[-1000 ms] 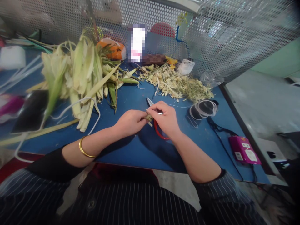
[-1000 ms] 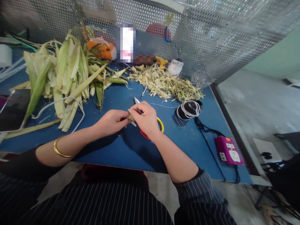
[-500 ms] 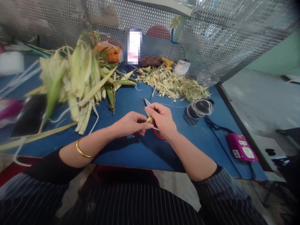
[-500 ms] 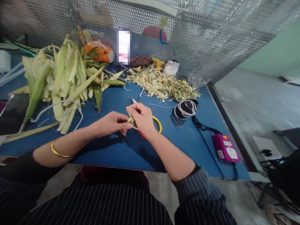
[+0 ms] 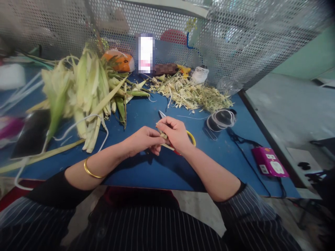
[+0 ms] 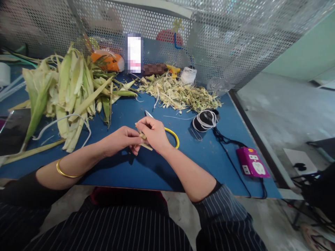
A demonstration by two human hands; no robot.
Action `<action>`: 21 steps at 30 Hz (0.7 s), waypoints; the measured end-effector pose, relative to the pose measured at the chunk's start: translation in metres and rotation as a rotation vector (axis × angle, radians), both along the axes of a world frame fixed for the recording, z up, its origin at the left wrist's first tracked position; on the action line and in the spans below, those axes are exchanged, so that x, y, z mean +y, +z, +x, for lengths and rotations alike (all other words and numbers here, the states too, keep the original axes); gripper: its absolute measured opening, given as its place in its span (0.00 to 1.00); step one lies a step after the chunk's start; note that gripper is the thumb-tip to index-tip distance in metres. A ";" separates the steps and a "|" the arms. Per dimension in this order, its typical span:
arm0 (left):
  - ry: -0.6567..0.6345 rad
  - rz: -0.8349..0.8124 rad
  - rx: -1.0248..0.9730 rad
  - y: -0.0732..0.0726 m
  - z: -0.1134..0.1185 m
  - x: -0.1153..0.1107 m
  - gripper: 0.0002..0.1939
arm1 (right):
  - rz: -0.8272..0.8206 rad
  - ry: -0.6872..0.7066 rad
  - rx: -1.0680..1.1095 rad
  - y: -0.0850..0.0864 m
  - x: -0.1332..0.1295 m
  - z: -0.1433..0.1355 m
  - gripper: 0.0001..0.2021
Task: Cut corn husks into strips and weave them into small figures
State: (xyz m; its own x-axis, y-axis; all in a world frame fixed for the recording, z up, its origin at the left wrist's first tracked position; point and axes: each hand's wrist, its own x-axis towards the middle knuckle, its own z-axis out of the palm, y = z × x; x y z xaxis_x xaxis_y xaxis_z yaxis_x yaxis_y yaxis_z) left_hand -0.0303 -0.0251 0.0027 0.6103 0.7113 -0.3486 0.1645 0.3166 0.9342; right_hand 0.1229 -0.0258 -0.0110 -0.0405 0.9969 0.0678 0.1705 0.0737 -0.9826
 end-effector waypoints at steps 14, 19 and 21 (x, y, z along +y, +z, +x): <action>0.649 0.093 -0.291 -0.007 0.001 0.014 0.14 | 0.297 -0.069 -0.490 0.000 -0.019 -0.013 0.11; 0.650 0.147 -0.312 -0.016 0.009 0.011 0.12 | 0.252 -0.120 -0.392 -0.006 -0.019 -0.015 0.10; 0.644 0.164 -0.296 -0.017 0.011 0.011 0.12 | 0.274 -0.110 -0.409 -0.007 -0.018 -0.014 0.12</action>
